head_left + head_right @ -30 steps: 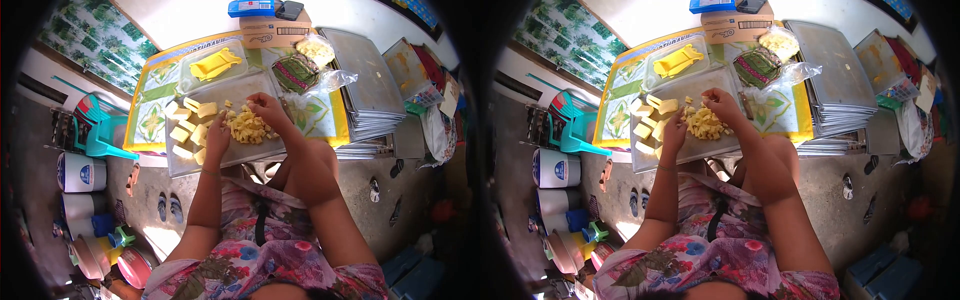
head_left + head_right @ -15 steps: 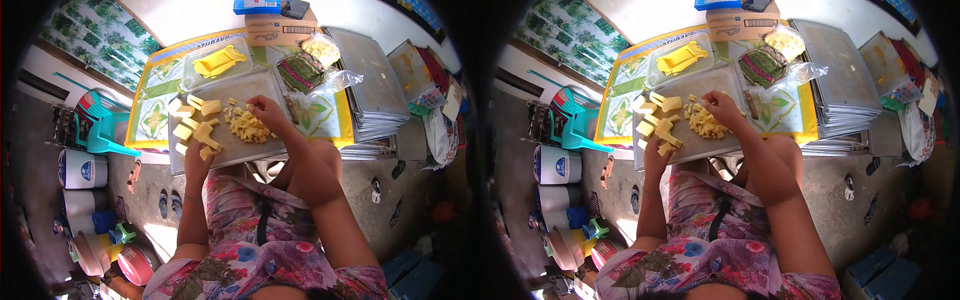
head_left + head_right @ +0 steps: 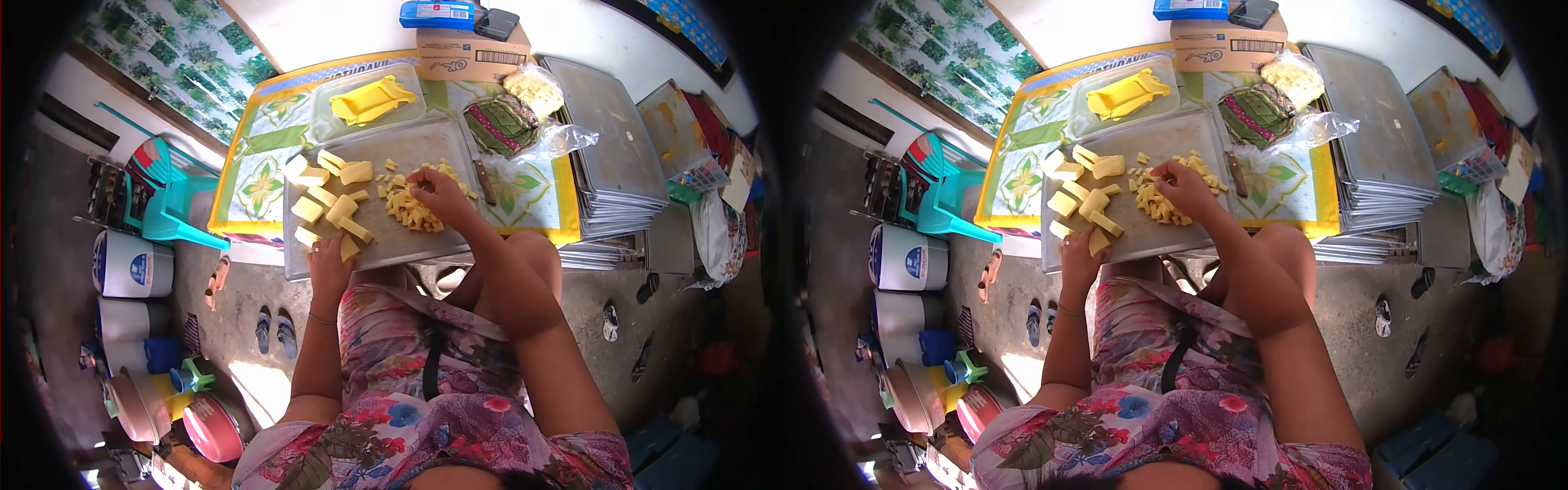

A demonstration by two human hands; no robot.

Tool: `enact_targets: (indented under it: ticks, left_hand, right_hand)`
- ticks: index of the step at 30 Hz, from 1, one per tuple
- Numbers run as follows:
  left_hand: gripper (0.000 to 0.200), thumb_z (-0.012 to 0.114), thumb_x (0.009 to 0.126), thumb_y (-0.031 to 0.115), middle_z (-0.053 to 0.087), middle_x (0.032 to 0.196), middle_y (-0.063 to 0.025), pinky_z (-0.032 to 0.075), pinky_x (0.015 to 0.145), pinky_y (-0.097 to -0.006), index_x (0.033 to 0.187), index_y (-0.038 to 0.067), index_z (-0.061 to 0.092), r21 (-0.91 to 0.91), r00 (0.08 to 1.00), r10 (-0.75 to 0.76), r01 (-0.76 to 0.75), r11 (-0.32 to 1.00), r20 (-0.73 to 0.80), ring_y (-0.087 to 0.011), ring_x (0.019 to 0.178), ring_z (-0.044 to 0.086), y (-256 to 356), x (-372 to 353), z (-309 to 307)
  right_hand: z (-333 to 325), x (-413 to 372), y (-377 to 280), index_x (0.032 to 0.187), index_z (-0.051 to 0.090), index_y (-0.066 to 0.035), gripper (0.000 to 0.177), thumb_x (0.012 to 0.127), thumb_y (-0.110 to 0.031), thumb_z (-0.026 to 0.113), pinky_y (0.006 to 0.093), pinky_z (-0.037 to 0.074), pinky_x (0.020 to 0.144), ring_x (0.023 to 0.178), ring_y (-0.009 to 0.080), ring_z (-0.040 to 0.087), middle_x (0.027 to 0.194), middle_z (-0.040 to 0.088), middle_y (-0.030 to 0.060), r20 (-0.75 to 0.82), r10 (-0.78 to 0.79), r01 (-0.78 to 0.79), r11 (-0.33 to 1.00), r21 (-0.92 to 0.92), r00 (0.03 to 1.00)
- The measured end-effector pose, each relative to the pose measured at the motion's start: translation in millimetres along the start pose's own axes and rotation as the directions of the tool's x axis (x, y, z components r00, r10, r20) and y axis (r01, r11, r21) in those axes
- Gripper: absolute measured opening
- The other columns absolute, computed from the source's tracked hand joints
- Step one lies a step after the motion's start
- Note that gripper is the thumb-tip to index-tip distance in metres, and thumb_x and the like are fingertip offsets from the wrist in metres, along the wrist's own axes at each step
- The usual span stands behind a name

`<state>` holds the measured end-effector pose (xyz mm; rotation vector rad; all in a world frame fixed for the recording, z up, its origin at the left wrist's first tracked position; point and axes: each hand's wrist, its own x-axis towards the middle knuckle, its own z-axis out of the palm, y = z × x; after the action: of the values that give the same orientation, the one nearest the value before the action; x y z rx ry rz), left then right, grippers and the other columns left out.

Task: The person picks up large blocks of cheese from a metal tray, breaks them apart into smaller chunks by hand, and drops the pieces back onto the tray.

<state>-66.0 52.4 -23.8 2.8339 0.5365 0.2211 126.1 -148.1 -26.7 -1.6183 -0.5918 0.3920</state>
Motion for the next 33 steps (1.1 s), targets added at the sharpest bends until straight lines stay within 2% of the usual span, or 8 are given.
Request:
enact_targets:
  ticks: [5, 11, 14, 18, 19, 22, 25, 33]
  left_hand:
    - [0.054, 0.074, 0.067, 0.020, 0.054, 0.105, -0.0152, 0.043, 0.087, -0.0394, 0.116, 0.005, 0.055, -0.262, 0.999, -0.039, 0.029, 0.965, -0.037, -0.0318, 0.103, 0.053, 14, -5, -9]
    - [0.055, 0.075, 0.069, 0.021, 0.053, 0.107, -0.0152, 0.047, 0.082, -0.0389, 0.118, 0.004, 0.055, -0.353, 0.970, 0.101, -0.176, 0.919, -0.220, -0.0323, 0.096, 0.056, 56, 6, -46]
    - [0.056, 0.075, 0.070, 0.019, 0.053, 0.108, -0.0150, 0.047, 0.083, -0.0373, 0.119, 0.003, 0.054, -0.326, 0.947, 0.220, -0.290, 0.900, -0.233, -0.0308, 0.098, 0.056, 77, 20, -45]
    - [0.063, 0.079, 0.066, 0.015, 0.052, 0.108, -0.0129, 0.046, 0.085, -0.0355, 0.123, 0.007, 0.054, -0.480, 0.929, 0.309, -0.371, 0.795, -0.204, -0.0291, 0.101, 0.054, 101, 33, -35]
    - [0.065, 0.080, 0.066, 0.017, 0.051, 0.111, -0.0125, 0.048, 0.082, -0.0351, 0.124, 0.006, 0.052, -0.427, 0.913, 0.333, -0.406, 0.808, -0.237, -0.0266, 0.101, 0.055, 104, 35, -35]
    - [0.058, 0.075, 0.074, 0.018, 0.053, 0.111, -0.0108, 0.050, 0.078, -0.0319, 0.125, 0.003, 0.050, -0.615, 0.960, 0.190, -0.279, 0.737, -0.207, -0.0214, 0.097, 0.057, 115, 40, -36]
    - [0.047, 0.066, 0.084, 0.017, 0.056, 0.111, -0.0096, 0.051, 0.076, -0.0286, 0.124, 0.002, 0.049, -0.958, 0.993, -0.015, 0.121, 0.259, 0.121, -0.0161, 0.093, 0.058, 110, 49, -19]
    - [0.037, 0.060, 0.088, 0.012, 0.058, 0.110, -0.0090, 0.052, 0.075, -0.0280, 0.122, 0.002, 0.050, -0.975, 0.976, 0.038, 0.217, -0.046, 0.216, -0.0163, 0.094, 0.059, 104, 63, -2]
  right_hand:
    - [8, -1, 5, 0.102, 0.060, -0.001, 0.023, 0.084, -0.015, 0.061, 0.0256, 0.047, 0.068, 0.073, 0.0102, 0.056, 0.084, 0.063, 0.0055, 0.009, -0.039, 0.039, 0.999, -0.012, 0.999]
    - [14, -9, -23, 0.108, 0.057, -0.002, 0.029, 0.085, -0.018, 0.065, 0.0210, 0.044, 0.065, 0.073, 0.0058, 0.053, 0.082, 0.058, 0.0003, 0.255, 0.132, -0.173, 0.974, 0.147, 0.958]
    - [16, -15, -37, 0.112, 0.055, -0.001, 0.038, 0.081, -0.019, 0.069, 0.0228, 0.047, 0.064, 0.075, 0.0091, 0.057, 0.087, 0.060, 0.0027, 0.374, 0.168, -0.322, 0.858, 0.400, 0.912]
    - [9, -14, -32, 0.111, 0.055, -0.002, 0.040, 0.077, -0.013, 0.073, 0.0245, 0.050, 0.066, 0.076, 0.0102, 0.059, 0.089, 0.060, 0.0040, 0.389, 0.066, -0.271, 0.822, 0.500, 0.919]
    - [5, -14, -34, 0.110, 0.055, -0.002, 0.039, 0.077, -0.013, 0.073, 0.0246, 0.050, 0.067, 0.077, 0.0106, 0.059, 0.089, 0.060, 0.0045, 0.380, 0.077, -0.281, 0.809, 0.516, 0.922]
    - [-6, -13, -42, 0.108, 0.056, -0.003, 0.036, 0.077, -0.011, 0.073, 0.0250, 0.051, 0.067, 0.077, 0.0114, 0.060, 0.090, 0.061, 0.0056, 0.339, 0.101, -0.284, 0.783, 0.554, 0.936]
    - [-8, -11, -42, 0.106, 0.056, -0.004, 0.034, 0.078, -0.011, 0.073, 0.0253, 0.052, 0.067, 0.078, 0.0119, 0.061, 0.092, 0.062, 0.0062, 0.270, 0.103, -0.244, 0.788, 0.565, 0.957]
    - [-11, -3, -20, 0.106, 0.057, -0.003, 0.034, 0.079, -0.017, 0.072, 0.0261, 0.054, 0.069, 0.083, 0.0143, 0.063, 0.095, 0.062, 0.0053, 0.274, 0.130, -0.283, 0.707, 0.649, 0.953]
